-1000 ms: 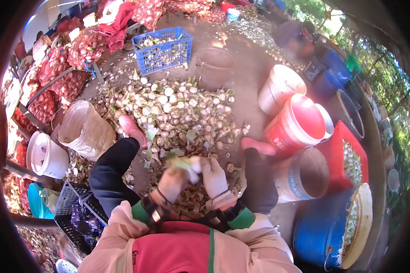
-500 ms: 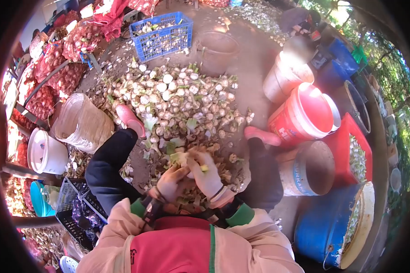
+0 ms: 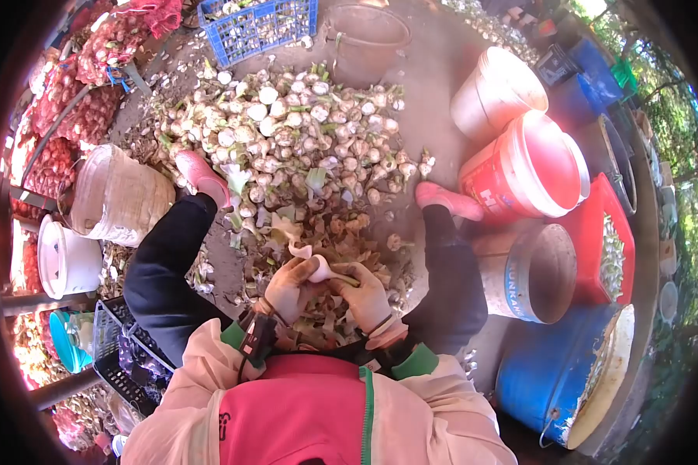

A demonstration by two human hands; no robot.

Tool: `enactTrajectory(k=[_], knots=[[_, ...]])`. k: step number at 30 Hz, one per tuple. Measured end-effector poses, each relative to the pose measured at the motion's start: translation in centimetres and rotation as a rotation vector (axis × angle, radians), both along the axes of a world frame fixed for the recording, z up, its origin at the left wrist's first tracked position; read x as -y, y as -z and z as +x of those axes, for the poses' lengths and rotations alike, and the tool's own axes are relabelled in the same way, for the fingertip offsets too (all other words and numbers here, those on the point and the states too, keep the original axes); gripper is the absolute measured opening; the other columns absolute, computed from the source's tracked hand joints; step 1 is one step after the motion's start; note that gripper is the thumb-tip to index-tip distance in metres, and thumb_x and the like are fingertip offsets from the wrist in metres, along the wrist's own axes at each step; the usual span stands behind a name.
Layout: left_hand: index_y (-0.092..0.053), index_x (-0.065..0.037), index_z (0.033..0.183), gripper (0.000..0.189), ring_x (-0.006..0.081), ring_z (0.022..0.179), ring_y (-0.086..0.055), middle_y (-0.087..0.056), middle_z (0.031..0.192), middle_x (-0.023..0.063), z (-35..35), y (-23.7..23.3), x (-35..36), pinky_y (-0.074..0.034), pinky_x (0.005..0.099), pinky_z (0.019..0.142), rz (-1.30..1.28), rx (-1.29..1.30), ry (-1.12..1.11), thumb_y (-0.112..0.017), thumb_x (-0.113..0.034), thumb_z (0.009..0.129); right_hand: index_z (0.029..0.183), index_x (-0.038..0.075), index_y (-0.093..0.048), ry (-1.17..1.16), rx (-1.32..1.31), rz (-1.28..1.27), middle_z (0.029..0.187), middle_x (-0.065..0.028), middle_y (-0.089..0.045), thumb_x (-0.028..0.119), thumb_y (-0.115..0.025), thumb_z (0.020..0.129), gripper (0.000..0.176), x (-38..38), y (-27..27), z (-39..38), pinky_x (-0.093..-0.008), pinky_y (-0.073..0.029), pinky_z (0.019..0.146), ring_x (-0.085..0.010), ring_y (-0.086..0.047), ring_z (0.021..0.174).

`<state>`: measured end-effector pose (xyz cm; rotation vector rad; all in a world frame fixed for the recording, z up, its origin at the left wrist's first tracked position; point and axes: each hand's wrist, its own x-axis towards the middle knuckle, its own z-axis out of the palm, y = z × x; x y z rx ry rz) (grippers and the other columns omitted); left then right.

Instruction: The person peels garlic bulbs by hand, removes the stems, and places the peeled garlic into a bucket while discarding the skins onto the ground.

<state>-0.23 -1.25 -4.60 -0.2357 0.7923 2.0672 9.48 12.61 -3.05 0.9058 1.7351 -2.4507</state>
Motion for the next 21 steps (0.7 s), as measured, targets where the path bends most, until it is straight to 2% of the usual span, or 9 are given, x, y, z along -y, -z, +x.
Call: enactTrajectory(k=[5, 6, 8, 9, 11, 13, 15, 17, 21], knots=[[-0.056, -0.001, 0.118, 0.030, 0.0264, 0.098, -0.064, -0.063, 0.108, 0.0122, 0.1, 3.8, -0.2, -0.054, 0.0438, 0.086, -0.019, 0.107, 0.212, -0.054, -0.023, 0.098, 0.112, 0.000, -0.061, -0.087, -0.020, 0.260, 0.104, -0.0092, -0.067, -0.001, -0.065, 0.087, 0.025, -1.4, 1.4, 2.3, -0.0262, -0.052, 0.080, -0.0155, -0.065, 0.093], [-0.061, 0.000, 0.107, 0.028, 0.0203, 0.077, -0.065, -0.067, 0.091, 0.0099, 0.5, 1.5, -1.6, -0.050, 0.0292, 0.060, -0.193, 0.135, 0.232, -0.050, -0.023, 0.098, 0.109, 0.000, -0.062, -0.136, -0.051, 0.426, 0.104, -0.0097, -0.067, -0.002, -0.066, 0.085, 0.024, -2.4, 1.5, 3.6, -0.0283, -0.052, 0.081, -0.0182, -0.065, 0.094], [-0.066, -0.001, 0.100, 0.024, 0.0180, 0.075, -0.065, -0.067, 0.083, 0.0081, -0.6, 4.3, -2.0, -0.050, 0.0303, 0.063, -0.447, -0.214, 0.596, -0.054, -0.020, 0.093, 0.102, 0.002, -0.066, -0.139, -0.123, 1.013, 0.101, -0.0117, -0.066, -0.004, -0.067, 0.079, 0.024, -5.2, -1.3, 5.7, -0.0345, -0.052, 0.083, -0.0259, -0.064, 0.095], [-0.068, -0.001, 0.098, 0.023, 0.0176, 0.075, -0.065, -0.067, 0.081, 0.0079, -1.3, 5.4, -2.1, -0.051, 0.0315, 0.066, -0.556, -0.513, 0.755, -0.055, -0.018, 0.091, 0.104, 0.001, -0.063, 0.065, -0.011, 1.148, 0.104, -0.0101, -0.063, 0.003, -0.062, 0.086, 0.018, -7.2, -2.2, 7.8, -0.0340, -0.049, 0.089, -0.0241, -0.061, 0.100], [-0.069, 0.000, 0.098, 0.026, 0.0239, 0.083, -0.067, -0.069, 0.088, 0.0133, -1.9, 7.1, -2.0, -0.052, 0.0361, 0.074, -0.503, -0.768, 1.064, -0.058, -0.021, 0.086, 0.107, 0.000, -0.060, 0.782, -0.327, 0.575, 0.105, -0.0107, -0.061, 0.008, -0.058, 0.093, 0.017, -10.6, -6.0, 9.7, -0.0363, -0.046, 0.094, -0.0239, -0.058, 0.105], [-0.067, -0.003, 0.107, 0.040, 0.0368, 0.092, -0.065, -0.068, 0.096, 0.0183, -1.1, 8.4, -1.7, -0.051, 0.0414, 0.082, -0.374, -1.342, 1.621, -0.061, -0.037, 0.086, 0.107, -0.001, -0.062, 0.651, 0.346, 2.020, 0.105, -0.0132, -0.062, 0.008, -0.062, 0.091, 0.019, -15.4, -7.8, 13.3, -0.0395, -0.047, 0.093, -0.0259, -0.059, 0.104], [-0.067, -0.006, 0.110, 0.052, 0.0388, 0.098, -0.063, -0.069, 0.098, 0.0183, -1.1, 7.8, -1.8, -0.050, 0.0427, 0.086, -0.496, -1.198, 1.709, -0.064, -0.048, 0.080, 0.108, -0.001, -0.064, 0.516, 0.595, 2.282, 0.105, -0.0165, -0.063, 0.007, -0.067, 0.087, 0.022, -16.0, -8.7, 10.8, -0.0409, -0.048, 0.089, -0.0308, -0.061, 0.100], [-0.066, -0.003, 0.109, 0.060, 0.0376, 0.101, -0.064, -0.068, 0.100, 0.0207, -2.2, 8.3, -1.7, -0.050, 0.0421, 0.088, -0.602, -1.235, 1.701, -0.066, -0.053, 0.076, 0.114, 0.000, -0.064, 0.490, 0.276, 1.692, 0.106, -0.0205, -0.065, 0.011, -0.067, 0.086, 0.030, -15.4, -5.2, 6.1, -0.0418, -0.049, 0.087, -0.0360, -0.063, 0.096], [-0.066, -0.001, 0.101, 0.046, 0.0398, 0.093, -0.063, -0.067, 0.092, 0.0227, -2.5, 8.9, -1.1, -0.050, 0.0456, 0.083, -0.956, -1.184, 1.250, -0.064, -0.043, 0.081, 0.121, 0.002, -0.060, -0.127, 0.713, 1.186, 0.107, -0.0258, -0.066, 0.035, -0.061, 0.087, 0.047, -16.3, 10.0, -4.5, -0.0435, -0.049, 0.088, -0.0431, -0.062, 0.100]])
